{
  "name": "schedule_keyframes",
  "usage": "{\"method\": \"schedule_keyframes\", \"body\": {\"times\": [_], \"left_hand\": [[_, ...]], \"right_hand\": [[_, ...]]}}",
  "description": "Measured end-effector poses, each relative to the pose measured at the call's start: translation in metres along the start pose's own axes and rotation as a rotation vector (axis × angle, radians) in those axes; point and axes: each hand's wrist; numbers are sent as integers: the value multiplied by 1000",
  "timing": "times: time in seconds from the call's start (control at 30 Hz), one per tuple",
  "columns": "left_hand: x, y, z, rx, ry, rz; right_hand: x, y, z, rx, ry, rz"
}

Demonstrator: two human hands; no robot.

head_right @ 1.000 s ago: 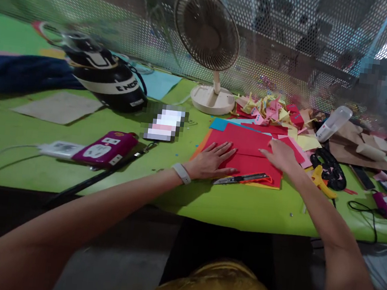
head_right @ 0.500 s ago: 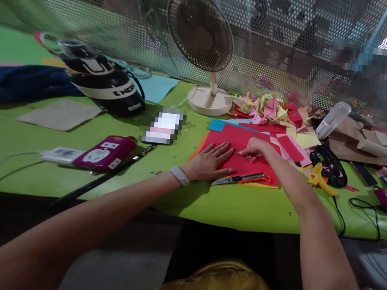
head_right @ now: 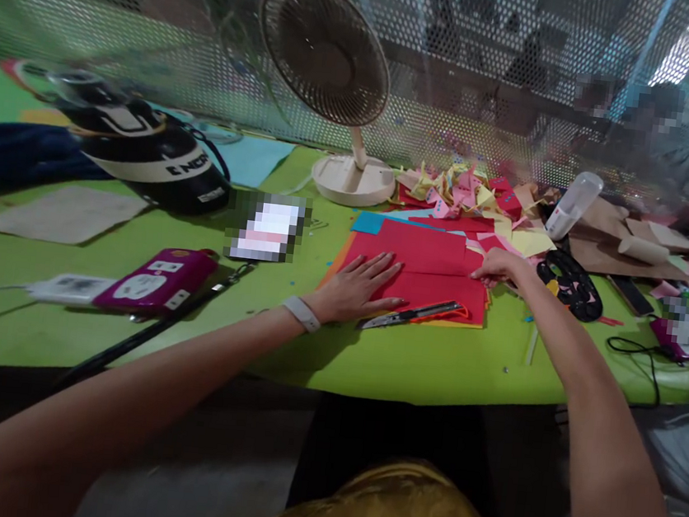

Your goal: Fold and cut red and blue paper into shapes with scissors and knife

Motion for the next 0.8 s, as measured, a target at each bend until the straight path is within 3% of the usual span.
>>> {"method": "schedule_keyframes", "body": {"times": [0.13, 0.3, 0.53, 0.7, 0.8], "left_hand": [[0, 0, 0, 2, -3, 5], [-3, 0, 2, -11, -4, 6], [-4, -1, -2, -46, -14, 15], [-22, 15, -10, -84, -8, -29], [-41, 21, -23, -166, -14, -39]], "right_hand": [[-10, 3, 0, 33, -28, -45], [-36, -14, 26, 12, -71, -152], [-41, -26, 46, -23, -17, -112], [-37, -24, 45, -16, -9, -139], [-35, -29, 45, -31, -24, -146]]}}
Point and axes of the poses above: each hand's wrist, its own y-axis away from the middle knuckle, its own z-axis out of the palm, x = y × z, and after that the axes turned 4 degrees about x, right-handed
